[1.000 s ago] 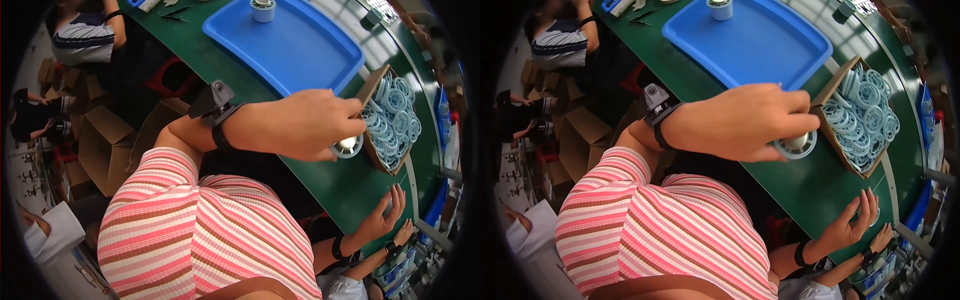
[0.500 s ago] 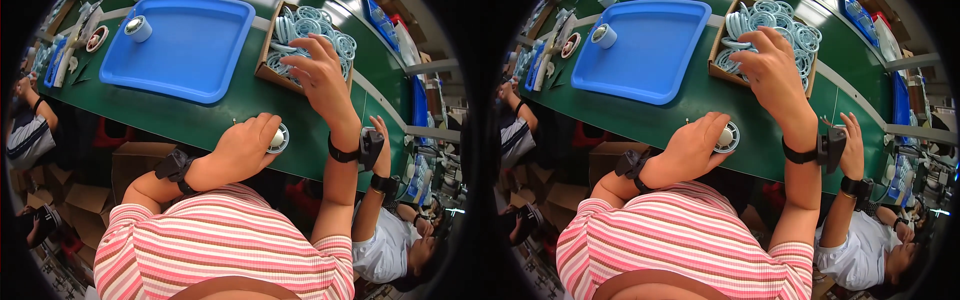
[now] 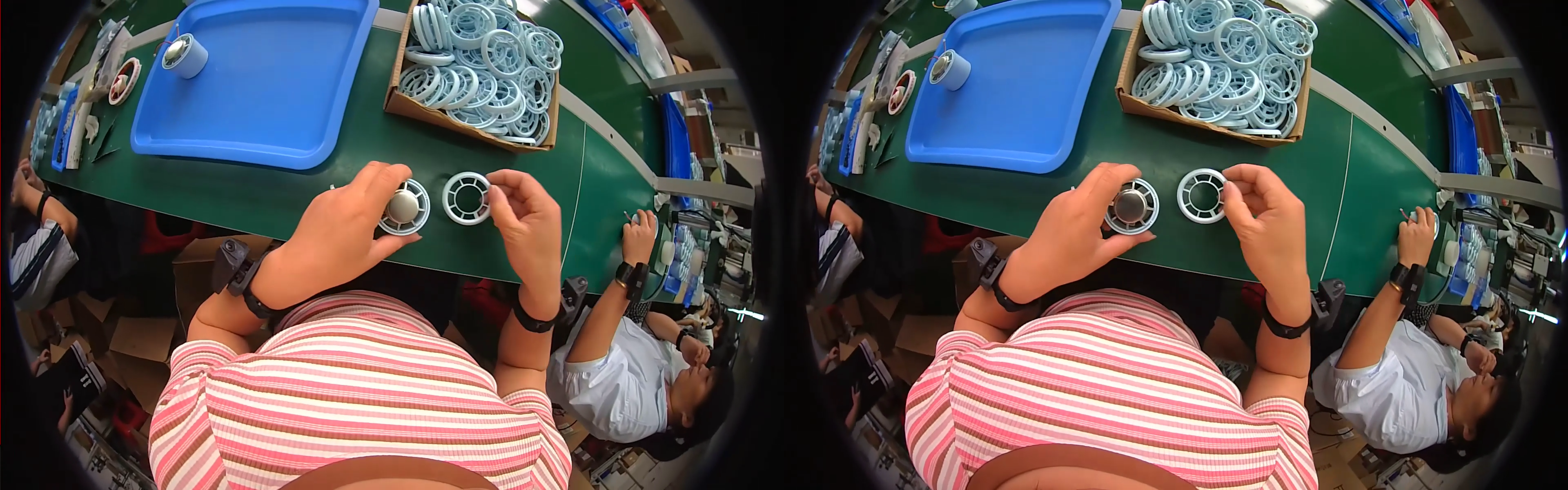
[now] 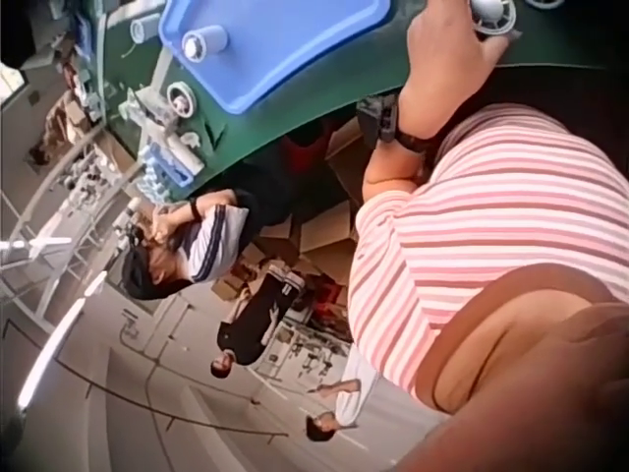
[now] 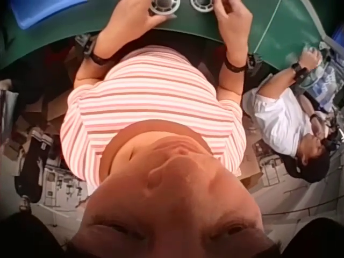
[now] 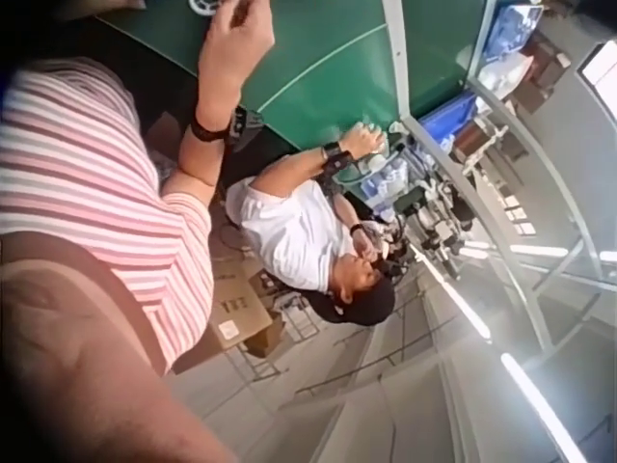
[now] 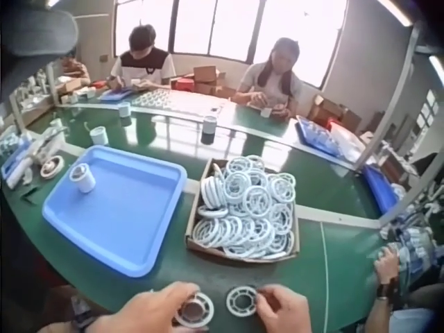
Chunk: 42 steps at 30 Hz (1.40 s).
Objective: The person receives a tray of motor components and a box of plastic rings, then fits a ring onto each motor component by hand. After repeating this for several units, they place the completed motors back onto the tray and pass it to another worker.
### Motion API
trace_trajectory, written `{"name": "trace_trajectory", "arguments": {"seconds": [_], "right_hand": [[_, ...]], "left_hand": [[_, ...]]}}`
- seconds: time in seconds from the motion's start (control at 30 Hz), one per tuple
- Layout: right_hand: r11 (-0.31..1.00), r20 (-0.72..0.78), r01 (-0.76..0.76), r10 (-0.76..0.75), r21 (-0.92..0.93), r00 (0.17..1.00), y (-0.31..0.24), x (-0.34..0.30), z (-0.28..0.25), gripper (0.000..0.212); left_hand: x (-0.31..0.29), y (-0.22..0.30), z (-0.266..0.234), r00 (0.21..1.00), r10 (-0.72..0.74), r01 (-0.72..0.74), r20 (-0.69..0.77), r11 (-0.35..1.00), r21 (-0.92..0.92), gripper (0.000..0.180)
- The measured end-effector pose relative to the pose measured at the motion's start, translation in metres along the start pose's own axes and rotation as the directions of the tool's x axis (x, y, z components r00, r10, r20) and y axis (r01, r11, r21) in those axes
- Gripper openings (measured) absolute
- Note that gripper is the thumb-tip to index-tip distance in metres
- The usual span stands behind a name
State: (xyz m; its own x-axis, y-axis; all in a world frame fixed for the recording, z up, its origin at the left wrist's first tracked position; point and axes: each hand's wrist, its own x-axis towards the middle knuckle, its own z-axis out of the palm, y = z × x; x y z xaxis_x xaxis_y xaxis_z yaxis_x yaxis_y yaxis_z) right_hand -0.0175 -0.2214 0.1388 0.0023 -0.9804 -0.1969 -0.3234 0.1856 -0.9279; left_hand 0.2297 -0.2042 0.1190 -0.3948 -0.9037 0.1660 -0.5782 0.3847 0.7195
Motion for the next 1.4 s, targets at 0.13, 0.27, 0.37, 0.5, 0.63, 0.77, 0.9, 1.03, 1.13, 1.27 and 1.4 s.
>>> {"name": "trace_trajectory", "arguments": {"seconds": [0.13,0.27,0.37,0.5,0.63,0.77,0.9,1.03,1.13,1.27,1.4], "right_hand": [[0.788,-0.054,0.274,-0.361,-0.551,0.931,0.026,-0.009,-0.002,0.024],[0.733,0.037,0.431,-0.487,-0.527,0.873,0.023,-0.017,-0.008,0.034],[0.748,0.159,0.481,-0.463,-0.457,0.872,0.034,-0.013,-0.009,0.041],[0.788,0.087,0.448,-0.457,-0.422,0.885,0.036,-0.015,0.003,0.052],[0.736,0.187,0.493,-0.462,-0.465,0.867,0.032,-0.018,-0.009,0.06],[0.761,0.198,0.479,-0.438,-0.438,0.877,0.037,-0.018,-0.012,0.063],[0.81,0.039,0.457,-0.478,-0.368,0.878,0.023,-0.027,0.002,0.064],[0.815,-0.02,0.483,-0.515,-0.322,0.857,0.0,-0.03,0.029,0.065],[0.805,-0.02,0.496,-0.53,-0.325,0.848,-0.004,-0.027,0.041,0.065],[0.801,-0.015,0.492,-0.528,-0.34,0.849,-0.004,-0.025,0.044,0.064],[0.829,0.024,0.467,-0.484,-0.307,0.875,-0.005,-0.024,0.037,0.064]], "left_hand": [[0.005,0.0,-0.003,0.998,-0.049,0.053,0.048,0.995,-0.081,0.063],[0.007,-0.001,-0.005,0.988,-0.117,0.131,0.1,0.981,-0.143,0.064],[0.007,0.002,-0.004,0.986,-0.125,0.143,0.11,0.974,-0.177,0.065],[0.009,0.006,-0.008,0.962,-0.218,0.244,0.164,0.955,-0.167,0.067],[0.008,0.005,-0.006,0.989,-0.124,0.133,0.08,0.983,-0.125,0.065],[0.009,0.005,-0.008,0.946,-0.229,0.295,0.23,0.902,-0.316,0.066],[0.016,0.009,-0.002,0.845,-0.323,0.535,0.427,0.541,-0.649,0.066],[0.017,0.0,0.012,0.842,-0.221,0.539,0.493,0.39,-0.746,0.066],[0.017,-0.002,0.02,0.895,-0.189,0.445,0.404,0.44,-0.78,0.064],[0.017,-0.003,0.02,0.9,-0.165,0.432,0.403,0.442,-0.786,0.064],[0.016,-0.003,0.018,0.905,-0.143,0.421,0.4,0.425,-0.801,0.065]]}}
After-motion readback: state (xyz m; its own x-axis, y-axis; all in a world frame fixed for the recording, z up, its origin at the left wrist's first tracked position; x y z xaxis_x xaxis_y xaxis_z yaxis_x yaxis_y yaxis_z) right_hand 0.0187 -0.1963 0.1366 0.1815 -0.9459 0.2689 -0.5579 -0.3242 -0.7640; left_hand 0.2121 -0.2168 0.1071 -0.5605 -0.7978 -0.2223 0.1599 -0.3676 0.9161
